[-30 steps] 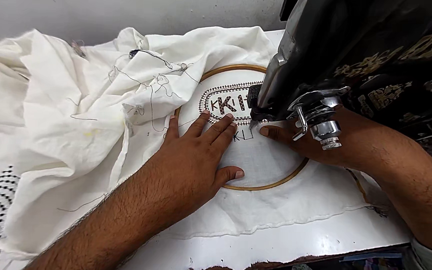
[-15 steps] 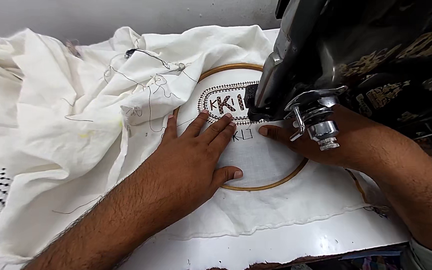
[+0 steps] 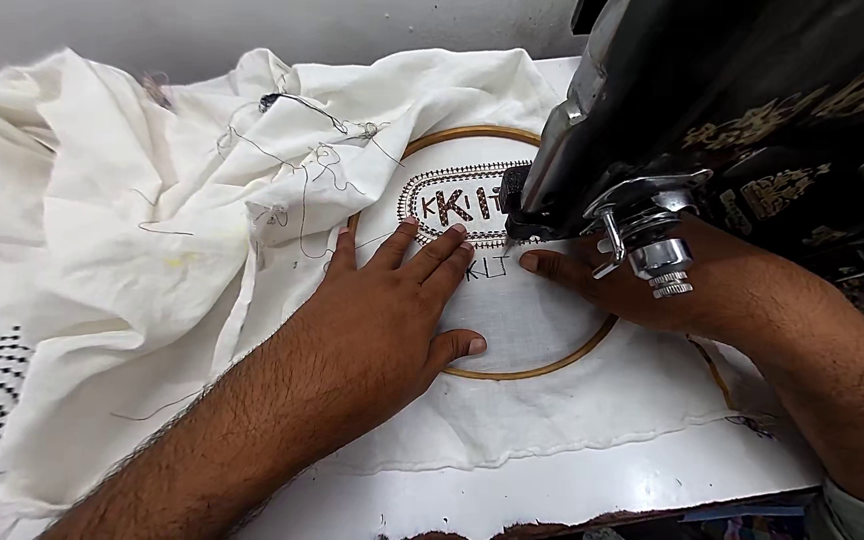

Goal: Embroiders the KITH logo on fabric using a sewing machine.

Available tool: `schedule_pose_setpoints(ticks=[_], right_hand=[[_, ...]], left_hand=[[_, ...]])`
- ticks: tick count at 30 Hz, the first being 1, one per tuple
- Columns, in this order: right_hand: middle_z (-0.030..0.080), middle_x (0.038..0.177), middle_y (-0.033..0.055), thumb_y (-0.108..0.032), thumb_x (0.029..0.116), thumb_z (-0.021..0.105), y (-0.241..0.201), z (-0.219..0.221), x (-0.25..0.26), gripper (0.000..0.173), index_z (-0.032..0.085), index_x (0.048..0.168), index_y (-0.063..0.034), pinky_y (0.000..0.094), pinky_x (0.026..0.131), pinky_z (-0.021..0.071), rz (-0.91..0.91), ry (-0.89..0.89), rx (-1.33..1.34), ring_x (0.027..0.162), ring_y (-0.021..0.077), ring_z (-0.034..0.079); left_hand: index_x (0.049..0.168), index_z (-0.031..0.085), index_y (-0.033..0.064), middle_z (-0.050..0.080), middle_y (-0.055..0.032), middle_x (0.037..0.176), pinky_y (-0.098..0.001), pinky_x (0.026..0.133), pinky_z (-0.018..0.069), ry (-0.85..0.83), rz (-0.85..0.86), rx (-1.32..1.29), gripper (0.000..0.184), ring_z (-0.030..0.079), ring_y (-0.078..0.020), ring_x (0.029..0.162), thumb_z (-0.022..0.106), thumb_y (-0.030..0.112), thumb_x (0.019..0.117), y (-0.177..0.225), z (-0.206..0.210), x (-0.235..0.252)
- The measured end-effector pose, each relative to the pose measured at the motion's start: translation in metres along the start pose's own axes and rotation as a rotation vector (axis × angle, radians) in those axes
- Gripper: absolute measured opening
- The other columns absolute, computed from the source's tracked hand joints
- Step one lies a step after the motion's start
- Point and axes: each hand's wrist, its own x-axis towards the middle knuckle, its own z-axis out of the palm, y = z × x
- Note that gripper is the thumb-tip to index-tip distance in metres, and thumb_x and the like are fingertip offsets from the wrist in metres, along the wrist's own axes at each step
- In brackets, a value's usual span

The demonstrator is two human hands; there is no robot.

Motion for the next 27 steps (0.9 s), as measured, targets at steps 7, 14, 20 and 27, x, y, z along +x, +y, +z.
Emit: schedule_pose_setpoints(ticks=[7,14,20,27], right_hand=[[0.053,0.151,0.0166,-0.053,0.1034,0.051,-0.006,-0.01,0.001,0.058,0.062,0.139,-0.0085,0.0563,0.117,0.0346,0.073,-0.08,-0.013,0.148,0.0392,0.038],[0.059,0.142,0.0197,-0.052,0.1027,0.05,0.003,-0.003,0.005,0.057,0.066,0.135,-0.0076,0.0571,0.117,0.0334,0.001,0.013,0.009,0.143,0.041,0.044],[0.064,0.134,0.0203,-0.044,0.1033,0.051,0.006,0.002,0.006,0.049,0.069,0.129,-0.0071,0.0591,0.114,0.036,-0.078,0.105,0.01,0.137,0.0415,0.051],[0.064,0.134,0.0221,-0.04,0.1047,0.051,0.007,0.002,0.008,0.046,0.069,0.129,-0.0054,0.0601,0.116,0.0334,-0.075,0.086,-0.005,0.136,0.0427,0.052]], left_hand=[[0.158,0.043,0.0179,0.038,-0.001,0.165,-0.0789,0.114,0.0187,0.013,0.021,-0.019,0.079,0.032,-0.0347,0.153,0.031,0.07,0.1006,-0.003,0.001,0.005],[0.158,0.044,0.0173,0.04,-0.0016,0.165,-0.0787,0.115,0.0166,0.043,0.029,-0.041,0.078,0.033,-0.0347,0.153,0.031,0.069,0.1011,-0.009,0.004,0.009],[0.158,0.044,0.0175,0.039,-0.0012,0.165,-0.0777,0.116,0.0148,0.045,0.02,-0.051,0.077,0.032,-0.0342,0.154,0.032,0.069,0.1014,-0.012,0.004,0.012],[0.158,0.044,0.0179,0.038,-0.0009,0.165,-0.0759,0.117,0.0144,0.039,0.012,-0.054,0.077,0.03,-0.0334,0.154,0.031,0.069,0.1013,-0.013,0.003,0.013]])
